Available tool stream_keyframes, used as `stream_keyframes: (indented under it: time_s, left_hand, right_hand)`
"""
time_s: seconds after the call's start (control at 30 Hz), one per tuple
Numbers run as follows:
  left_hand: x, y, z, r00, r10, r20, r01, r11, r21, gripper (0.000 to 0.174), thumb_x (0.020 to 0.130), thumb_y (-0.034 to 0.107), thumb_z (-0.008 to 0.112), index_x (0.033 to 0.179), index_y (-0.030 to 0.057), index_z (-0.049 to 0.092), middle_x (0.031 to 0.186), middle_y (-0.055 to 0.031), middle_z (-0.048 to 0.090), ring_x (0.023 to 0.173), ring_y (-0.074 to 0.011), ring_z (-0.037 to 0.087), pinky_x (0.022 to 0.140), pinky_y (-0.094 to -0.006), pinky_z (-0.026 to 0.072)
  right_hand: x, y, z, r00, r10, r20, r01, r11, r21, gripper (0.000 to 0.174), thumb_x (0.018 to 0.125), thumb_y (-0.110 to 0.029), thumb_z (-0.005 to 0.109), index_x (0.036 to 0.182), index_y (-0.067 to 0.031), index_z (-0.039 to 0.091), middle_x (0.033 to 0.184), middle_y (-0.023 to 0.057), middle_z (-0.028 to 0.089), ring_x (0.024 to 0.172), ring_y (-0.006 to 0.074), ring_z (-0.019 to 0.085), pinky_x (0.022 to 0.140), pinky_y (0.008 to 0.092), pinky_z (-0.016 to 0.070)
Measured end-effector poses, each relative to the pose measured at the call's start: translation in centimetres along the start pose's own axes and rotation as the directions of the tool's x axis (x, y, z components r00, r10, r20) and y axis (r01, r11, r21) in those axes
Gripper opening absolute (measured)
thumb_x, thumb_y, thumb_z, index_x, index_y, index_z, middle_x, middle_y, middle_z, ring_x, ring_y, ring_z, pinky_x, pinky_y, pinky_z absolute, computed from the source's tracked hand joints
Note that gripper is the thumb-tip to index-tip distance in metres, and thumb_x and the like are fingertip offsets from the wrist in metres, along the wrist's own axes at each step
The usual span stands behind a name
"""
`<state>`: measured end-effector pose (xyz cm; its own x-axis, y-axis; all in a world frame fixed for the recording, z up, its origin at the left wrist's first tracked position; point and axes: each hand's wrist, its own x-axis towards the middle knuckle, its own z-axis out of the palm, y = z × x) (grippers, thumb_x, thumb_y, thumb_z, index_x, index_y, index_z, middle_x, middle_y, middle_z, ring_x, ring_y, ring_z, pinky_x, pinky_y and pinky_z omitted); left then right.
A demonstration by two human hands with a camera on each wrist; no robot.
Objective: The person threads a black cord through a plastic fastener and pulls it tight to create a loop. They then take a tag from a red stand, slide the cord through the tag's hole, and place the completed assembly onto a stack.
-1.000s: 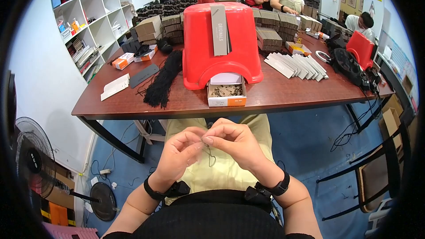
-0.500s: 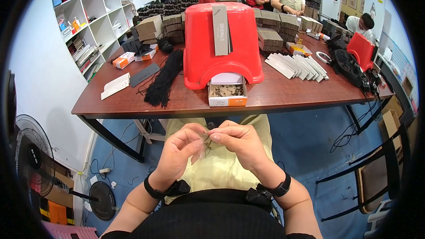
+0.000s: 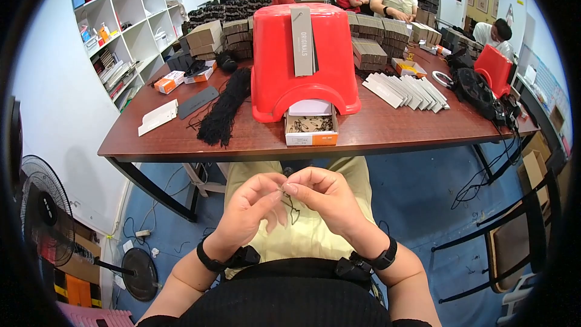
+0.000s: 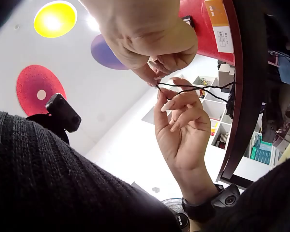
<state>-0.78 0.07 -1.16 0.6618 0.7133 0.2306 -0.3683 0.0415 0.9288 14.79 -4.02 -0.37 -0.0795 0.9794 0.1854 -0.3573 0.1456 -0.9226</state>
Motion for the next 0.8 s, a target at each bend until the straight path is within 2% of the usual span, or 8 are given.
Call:
stream_keyframes:
  time_s: [0.17,0.37,0.4,0.47,0.5,0.57,0.77,0.8]
  left_hand:
    - [0.3,1.0,0.4,0.929,-0.310,0.204,0.340,0.931,-0.133,0.017,0.088,0.018,0.035,0.094,0.0033,0.031,0.080,-0.0084,0.046,0.056,-0.0112,0.053,0.045,-0.0238,0.0466]
    - [0.9,-0.1,0.6,0.993,-0.107,0.058,0.101,0.990,0.096,0.016,0.087,0.015,0.036,0.096,0.0018,0.036,0.058,-0.0024,0.045,0.050,-0.0083,0.049,0.045,-0.0235,0.0461]
    - [0.8,-0.3,0.8,0.992,-0.109,0.059,0.103,0.990,0.096,0.016,0.087,0.015,0.036,0.096,0.0018,0.036,0.058,-0.0024,0.045,0.050,-0.0083,0.049,0.045,-0.0235,0.0461]
    - [0.5,-0.8,1.1,0.999,0.044,-0.017,-0.033,0.910,0.414,0.014,0.083,0.010,0.042,0.094,0.0013,0.041,0.058,-0.0045,0.047,0.049,-0.0090,0.049,0.046,-0.0245,0.0447]
    - [0.5,-0.9,1.0,0.999,0.044,-0.017,-0.033,0.909,0.415,0.014,0.083,0.010,0.042,0.094,0.0013,0.041,0.058,-0.0045,0.047,0.049,-0.0090,0.049,0.046,-0.0245,0.0447]
    - [0.6,-1.1,0.5,0.896,0.438,0.070,-0.282,0.439,0.853,0.018,0.078,0.006,0.049,0.094,0.0014,0.043,0.057,-0.0052,0.047,0.047,-0.0103,0.046,0.046,-0.0269,0.0425]
    - [0.9,1.1,-0.5,0.994,0.092,0.055,-0.106,0.800,0.591,0.027,0.075,0.007,0.054,0.100,0.0015,0.044,0.053,-0.0026,0.045,0.046,-0.0065,0.044,0.041,-0.0215,0.0349]
    - [1.0,1.6,-0.5,0.997,-0.020,0.074,-0.020,0.865,0.502,0.027,0.076,0.004,0.053,0.101,0.0005,0.044,0.066,-0.0036,0.052,0.054,-0.0051,0.048,0.043,-0.0186,0.0357]
  right_hand:
    - [0.0,0.7,-0.2,1.000,-0.010,0.020,0.009,0.998,0.063,0.010,0.079,-0.011,0.054,0.082,-0.0008,0.054,0.065,0.0025,0.055,0.052,0.0027,0.044,0.044,0.0151,0.0313]
    - [0.2,0.8,-0.4,0.996,-0.080,-0.028,0.084,0.969,0.232,0.008,0.079,-0.008,0.052,0.082,-0.0011,0.052,0.072,0.0089,0.059,0.051,0.0051,0.048,0.044,0.0157,0.0349]
    - [0.3,1.2,0.0,0.953,-0.287,-0.098,0.286,0.958,-0.021,0.007,0.079,-0.006,0.052,0.082,-0.0002,0.052,0.075,0.0095,0.060,0.054,0.0063,0.050,0.046,0.0172,0.0379]
    - [0.4,1.3,0.2,0.788,-0.616,-0.010,0.482,0.627,-0.612,0.007,0.075,0.000,0.054,0.082,0.0022,0.051,0.079,0.0110,0.061,0.063,0.0103,0.058,0.054,0.0211,0.0449]
    - [0.5,1.3,-0.6,0.699,-0.683,0.212,0.500,0.255,-0.828,0.009,0.073,0.002,0.054,0.082,0.0023,0.052,0.076,0.0112,0.061,0.063,0.0129,0.059,0.054,0.0211,0.0458]
    - [0.8,1.2,-0.7,0.674,-0.675,0.300,0.498,0.115,-0.859,0.010,0.072,0.003,0.055,0.081,0.0016,0.052,0.072,0.0118,0.060,0.060,0.0143,0.059,0.052,0.0205,0.0454]
    - [0.3,0.3,-0.4,0.929,-0.363,0.070,0.332,0.737,-0.589,0.006,0.077,-0.003,0.053,0.081,0.0020,0.053,0.068,0.0052,0.058,0.059,0.0070,0.055,0.051,0.0200,0.0438]
    - [0.3,0.4,-0.6,0.929,-0.363,0.070,0.332,0.737,-0.589,0.006,0.077,-0.003,0.053,0.081,0.0020,0.053,0.068,0.0052,0.058,0.059,0.0070,0.055,0.051,0.0200,0.0438]
